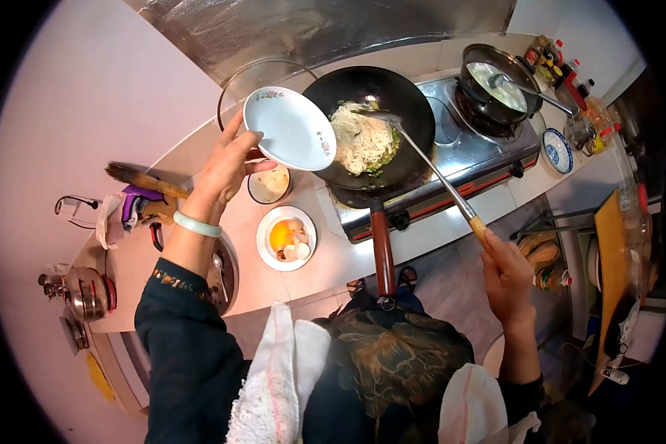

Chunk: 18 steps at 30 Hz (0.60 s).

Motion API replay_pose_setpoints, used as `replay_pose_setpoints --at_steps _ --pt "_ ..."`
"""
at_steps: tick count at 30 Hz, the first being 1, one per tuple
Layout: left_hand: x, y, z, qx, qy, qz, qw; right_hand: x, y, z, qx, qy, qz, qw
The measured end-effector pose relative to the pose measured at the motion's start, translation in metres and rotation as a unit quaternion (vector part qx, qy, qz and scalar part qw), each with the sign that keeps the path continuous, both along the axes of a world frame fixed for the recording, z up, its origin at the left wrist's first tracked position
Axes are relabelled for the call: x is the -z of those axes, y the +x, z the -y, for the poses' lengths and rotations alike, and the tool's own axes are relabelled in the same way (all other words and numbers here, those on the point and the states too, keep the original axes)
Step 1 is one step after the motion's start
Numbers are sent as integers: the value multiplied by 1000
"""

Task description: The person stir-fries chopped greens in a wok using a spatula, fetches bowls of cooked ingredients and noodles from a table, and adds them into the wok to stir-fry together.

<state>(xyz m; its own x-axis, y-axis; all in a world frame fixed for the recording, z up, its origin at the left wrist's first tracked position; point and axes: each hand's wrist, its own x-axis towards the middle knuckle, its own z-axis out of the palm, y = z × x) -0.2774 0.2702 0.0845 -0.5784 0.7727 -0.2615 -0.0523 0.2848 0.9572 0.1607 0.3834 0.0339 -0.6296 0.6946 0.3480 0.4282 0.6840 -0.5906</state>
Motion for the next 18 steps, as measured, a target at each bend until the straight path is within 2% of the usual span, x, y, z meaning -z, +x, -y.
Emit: replay_pose_setpoints --at_steps 4,12,18 --pt "5 -6 0 -3 7 -3 1000 -16 -3 12 -1 16 24 1000" --pt "3 -11 -8 24 14 16 999 7 -8 27 -14 57 -5 998" --pt "13 -23 -17 22 12 7 1000 13 1 27 -12 96 72 993"
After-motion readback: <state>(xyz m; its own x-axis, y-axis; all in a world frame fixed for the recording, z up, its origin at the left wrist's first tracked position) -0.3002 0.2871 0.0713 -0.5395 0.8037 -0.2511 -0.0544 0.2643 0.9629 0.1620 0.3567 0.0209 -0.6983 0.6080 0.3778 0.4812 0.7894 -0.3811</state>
